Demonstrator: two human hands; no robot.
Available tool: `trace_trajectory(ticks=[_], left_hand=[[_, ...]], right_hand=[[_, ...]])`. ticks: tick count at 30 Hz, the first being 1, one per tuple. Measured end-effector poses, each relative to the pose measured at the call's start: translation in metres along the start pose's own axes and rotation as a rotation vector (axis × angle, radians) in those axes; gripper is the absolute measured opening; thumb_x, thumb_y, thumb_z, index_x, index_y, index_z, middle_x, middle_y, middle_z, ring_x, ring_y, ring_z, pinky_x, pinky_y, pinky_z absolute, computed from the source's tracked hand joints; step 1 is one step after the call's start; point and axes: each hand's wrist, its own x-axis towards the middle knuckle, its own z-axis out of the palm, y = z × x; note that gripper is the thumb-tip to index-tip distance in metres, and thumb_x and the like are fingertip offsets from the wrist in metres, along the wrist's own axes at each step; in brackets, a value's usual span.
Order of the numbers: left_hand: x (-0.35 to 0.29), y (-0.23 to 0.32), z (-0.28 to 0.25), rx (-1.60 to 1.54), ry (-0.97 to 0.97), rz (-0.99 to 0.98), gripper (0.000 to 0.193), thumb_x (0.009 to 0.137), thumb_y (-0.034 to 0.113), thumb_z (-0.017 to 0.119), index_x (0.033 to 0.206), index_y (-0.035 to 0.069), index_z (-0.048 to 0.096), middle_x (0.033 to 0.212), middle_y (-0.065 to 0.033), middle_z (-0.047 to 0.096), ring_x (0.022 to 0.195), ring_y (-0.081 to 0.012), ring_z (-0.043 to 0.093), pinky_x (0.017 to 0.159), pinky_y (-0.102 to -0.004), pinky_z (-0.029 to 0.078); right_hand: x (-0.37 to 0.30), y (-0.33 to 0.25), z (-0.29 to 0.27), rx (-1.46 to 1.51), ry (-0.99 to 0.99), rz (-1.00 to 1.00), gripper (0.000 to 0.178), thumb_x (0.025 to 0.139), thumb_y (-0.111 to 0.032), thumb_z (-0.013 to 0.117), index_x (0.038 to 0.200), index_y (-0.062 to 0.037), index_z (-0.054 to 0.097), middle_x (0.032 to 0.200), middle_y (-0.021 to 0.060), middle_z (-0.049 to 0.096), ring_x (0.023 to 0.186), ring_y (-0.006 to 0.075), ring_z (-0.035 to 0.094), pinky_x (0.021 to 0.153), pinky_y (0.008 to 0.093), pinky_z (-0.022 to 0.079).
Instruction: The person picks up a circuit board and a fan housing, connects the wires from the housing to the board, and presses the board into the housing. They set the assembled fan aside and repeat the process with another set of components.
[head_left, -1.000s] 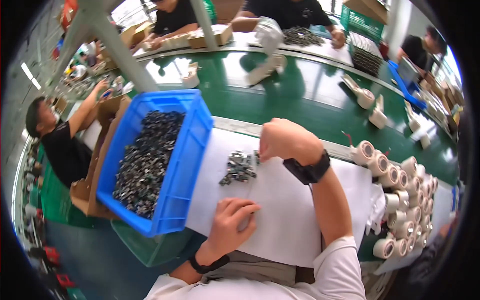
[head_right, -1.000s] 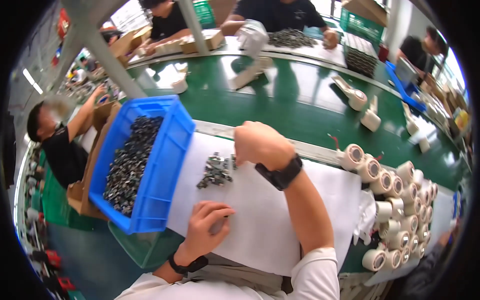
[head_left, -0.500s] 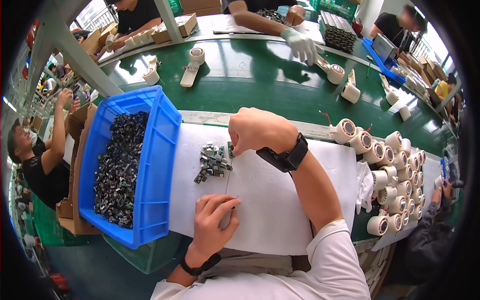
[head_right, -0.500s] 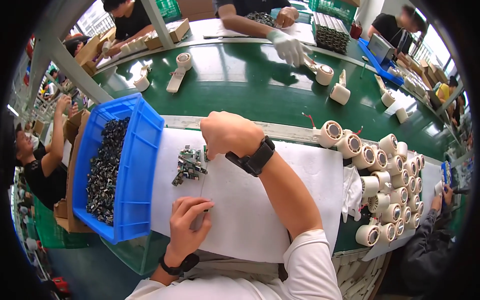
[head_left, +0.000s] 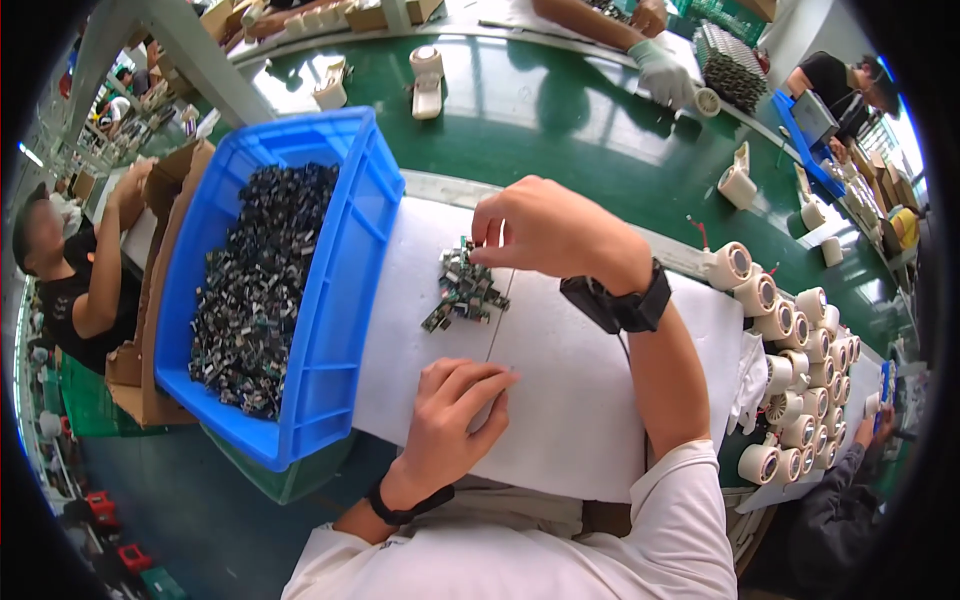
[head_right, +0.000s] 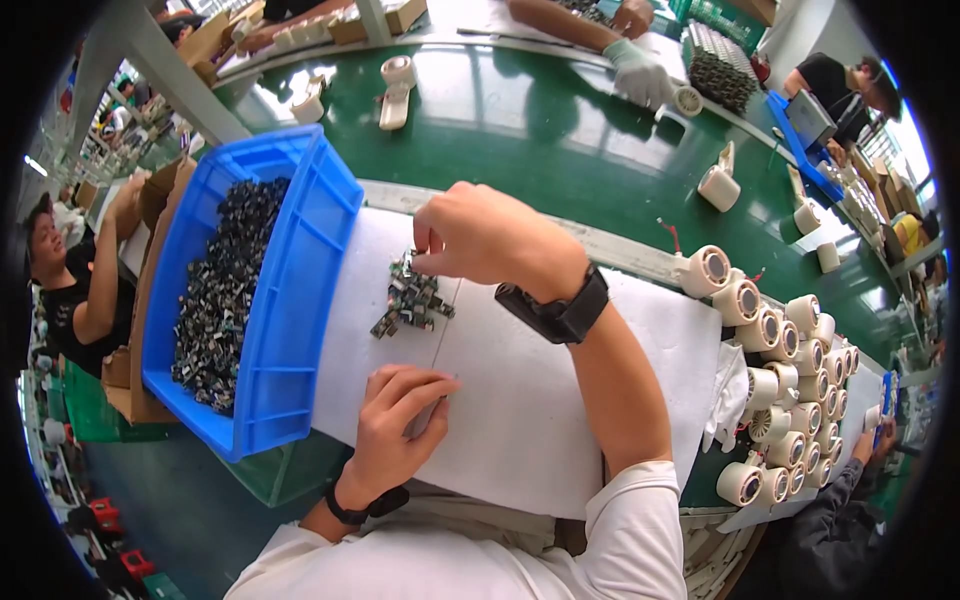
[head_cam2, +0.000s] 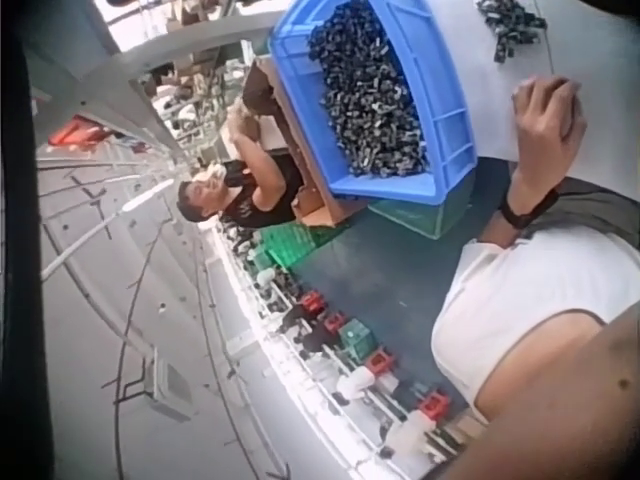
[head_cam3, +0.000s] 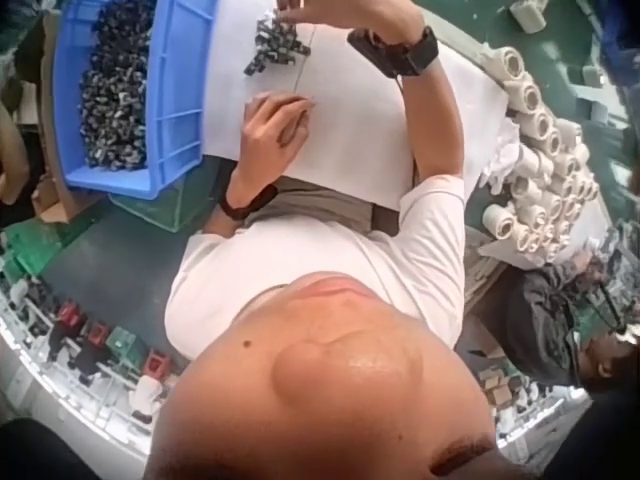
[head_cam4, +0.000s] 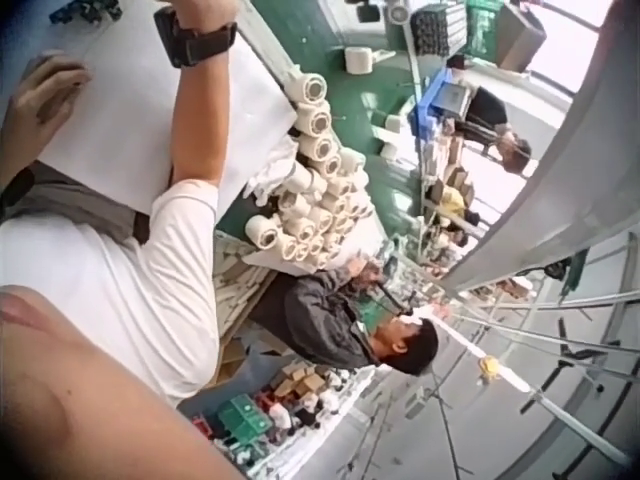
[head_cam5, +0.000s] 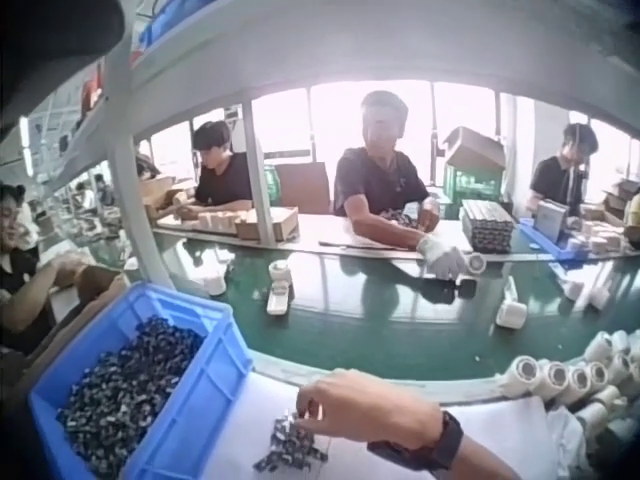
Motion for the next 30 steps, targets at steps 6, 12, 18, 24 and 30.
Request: trace_trajectory(ticks=[6,12,18,24,30], left_hand=[[0.003,-0.004,0.0,-0.056,0.011,-0.015,0.028,0.08,-0.007,0.072,0.105,0.006,0.075,0.104,-0.0067,0.071,0.098,-0.0275,0.061,0.087,-0.038,0.049],[0.005,-0.003,-0.004,-0.07,0.116,-0.064,0.025,0.085,-0.006,0.072,0.105,0.008,0.076,0.089,-0.0058,0.063,0.089,-0.0246,0.057,0.078,-0.0348,0.047],[-0.006,-0.002,-0.009,-0.166,0.089,-0.196,0.028,0.087,-0.002,0.075,0.112,0.011,0.076,0.085,-0.0045,0.058,0.079,-0.0188,0.055,0.069,-0.0308,0.045],[-0.006,-0.008,-0.02,-0.354,0.138,-0.179,0.03,0.088,-0.003,0.074,0.116,0.009,0.076,0.079,-0.0038,0.057,0.06,-0.0132,0.049,0.051,-0.026,0.04],[-0.004,-0.007,-0.02,-0.468,0.152,-0.163,0.03,0.088,-0.006,0.073,0.115,0.007,0.076,0.08,-0.0041,0.062,0.06,-0.0123,0.052,0.053,-0.0254,0.041]], right_hand=[[-0.002,0.008,-0.015,0.042,0.088,0.07,0.021,0.091,-0.022,0.073,0.095,-0.0011,0.073,0.082,0.012,0.073,0.074,0.0248,0.071,0.069,0.0341,0.057],[0.007,0.09,-0.026,-0.06,0.248,0.25,0.028,0.089,-0.027,0.075,0.102,-0.0018,0.075,0.087,0.0129,0.075,0.078,0.0239,0.072,0.074,0.0336,0.057],[-0.038,0.212,-0.083,-0.454,0.529,0.682,0.049,0.084,-0.044,0.075,0.114,-0.0053,0.073,0.114,0.0157,0.073,0.105,0.0325,0.069,0.092,0.0412,0.054],[-0.104,0.233,-0.123,-0.706,0.468,1.385,0.076,0.082,-0.059,0.074,0.133,-0.0047,0.06,0.125,0.019,0.067,0.118,0.0345,0.065,0.095,0.0484,0.054],[-0.129,0.196,-0.137,-0.182,0.261,1.278,0.087,0.075,-0.066,0.079,0.126,0.0026,0.061,0.11,0.0172,0.071,0.095,0.0261,0.074,0.077,0.0327,0.06]])
